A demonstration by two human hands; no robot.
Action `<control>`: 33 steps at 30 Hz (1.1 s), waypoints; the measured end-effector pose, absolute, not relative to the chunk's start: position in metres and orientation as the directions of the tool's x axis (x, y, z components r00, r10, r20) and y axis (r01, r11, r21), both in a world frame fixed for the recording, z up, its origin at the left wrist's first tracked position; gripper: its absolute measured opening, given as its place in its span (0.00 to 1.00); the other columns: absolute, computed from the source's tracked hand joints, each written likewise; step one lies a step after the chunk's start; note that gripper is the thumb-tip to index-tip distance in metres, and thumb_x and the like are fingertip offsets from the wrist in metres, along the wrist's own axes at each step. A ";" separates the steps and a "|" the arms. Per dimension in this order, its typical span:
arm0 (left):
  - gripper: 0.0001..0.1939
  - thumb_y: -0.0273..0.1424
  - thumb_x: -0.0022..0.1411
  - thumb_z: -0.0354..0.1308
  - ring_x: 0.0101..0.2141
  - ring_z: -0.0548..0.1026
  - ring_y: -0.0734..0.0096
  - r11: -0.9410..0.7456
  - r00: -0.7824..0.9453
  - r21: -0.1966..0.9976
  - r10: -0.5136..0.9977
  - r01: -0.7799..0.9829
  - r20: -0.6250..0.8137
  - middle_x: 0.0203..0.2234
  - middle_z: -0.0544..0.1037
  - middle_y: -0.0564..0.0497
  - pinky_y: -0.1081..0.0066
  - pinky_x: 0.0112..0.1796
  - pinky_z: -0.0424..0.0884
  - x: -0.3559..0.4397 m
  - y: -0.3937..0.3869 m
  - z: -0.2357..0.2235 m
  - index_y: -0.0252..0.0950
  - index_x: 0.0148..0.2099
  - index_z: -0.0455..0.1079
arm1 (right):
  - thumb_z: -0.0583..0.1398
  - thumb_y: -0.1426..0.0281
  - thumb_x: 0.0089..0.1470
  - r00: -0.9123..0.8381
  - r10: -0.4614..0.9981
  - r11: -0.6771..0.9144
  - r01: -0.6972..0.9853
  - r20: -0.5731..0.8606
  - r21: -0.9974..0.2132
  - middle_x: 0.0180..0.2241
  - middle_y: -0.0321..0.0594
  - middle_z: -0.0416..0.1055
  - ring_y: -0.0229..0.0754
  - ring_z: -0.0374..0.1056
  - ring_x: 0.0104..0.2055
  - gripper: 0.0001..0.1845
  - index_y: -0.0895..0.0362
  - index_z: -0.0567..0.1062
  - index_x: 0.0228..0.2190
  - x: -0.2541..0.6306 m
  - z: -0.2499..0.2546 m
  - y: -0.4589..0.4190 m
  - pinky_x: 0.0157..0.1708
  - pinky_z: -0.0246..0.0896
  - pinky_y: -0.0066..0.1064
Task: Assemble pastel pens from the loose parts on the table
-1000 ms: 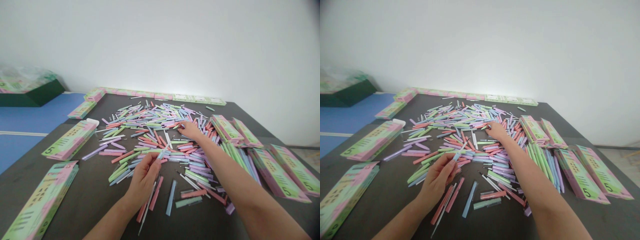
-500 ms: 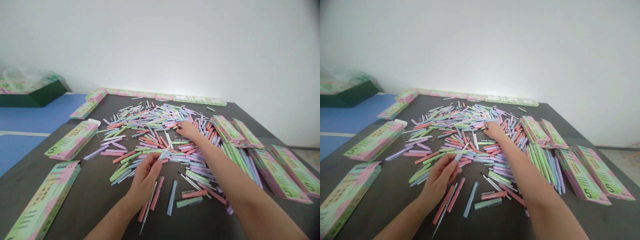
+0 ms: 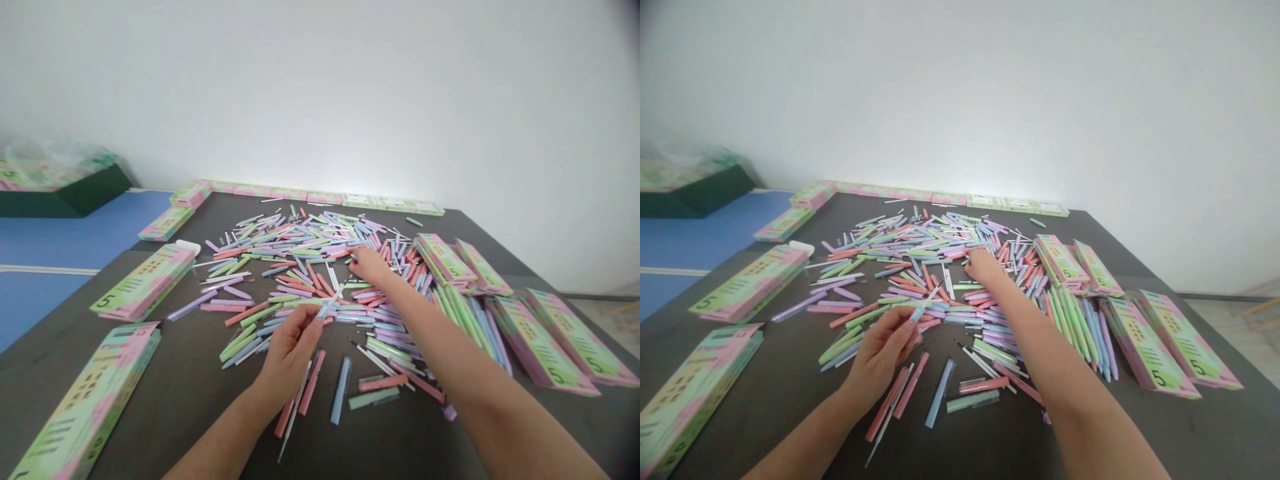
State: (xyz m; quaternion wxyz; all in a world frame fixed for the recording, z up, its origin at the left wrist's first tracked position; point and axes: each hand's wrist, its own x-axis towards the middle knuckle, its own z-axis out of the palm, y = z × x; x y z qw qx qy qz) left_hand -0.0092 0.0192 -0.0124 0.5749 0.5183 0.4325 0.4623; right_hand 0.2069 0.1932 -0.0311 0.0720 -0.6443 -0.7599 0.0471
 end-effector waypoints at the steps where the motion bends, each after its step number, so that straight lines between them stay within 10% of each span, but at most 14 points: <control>1: 0.11 0.39 0.63 0.53 0.20 0.53 0.79 0.037 0.198 0.995 0.980 -0.088 -0.018 0.20 0.60 0.58 0.77 0.20 0.51 -0.009 0.020 -0.012 0.36 0.40 0.67 | 0.56 0.75 0.50 -0.158 0.986 0.164 0.971 0.048 -0.175 0.48 0.52 0.75 0.49 0.70 0.49 0.22 0.63 0.76 0.48 0.208 -0.031 0.193 0.50 0.59 0.31; 10: 0.11 0.40 0.63 0.53 0.20 0.52 0.80 0.042 0.166 0.992 0.986 -0.115 -0.022 0.19 0.56 0.59 0.78 0.20 0.48 -0.009 0.021 -0.010 0.36 0.39 0.66 | 0.55 0.78 0.51 -0.138 0.990 0.124 0.944 -0.025 -0.306 0.42 0.36 0.78 0.38 0.72 0.44 0.17 0.57 0.80 0.38 0.235 -0.028 0.200 0.44 0.62 0.23; 33: 0.12 0.40 0.65 0.52 0.19 0.51 0.81 0.031 0.174 0.990 0.985 -0.135 -0.007 0.19 0.55 0.60 0.78 0.19 0.46 -0.010 0.020 -0.009 0.36 0.40 0.67 | 0.57 0.73 0.51 -0.236 0.969 0.211 0.945 -0.077 -0.249 0.31 0.41 0.78 0.42 0.71 0.33 0.11 0.57 0.80 0.32 0.218 -0.013 0.153 0.34 0.58 0.27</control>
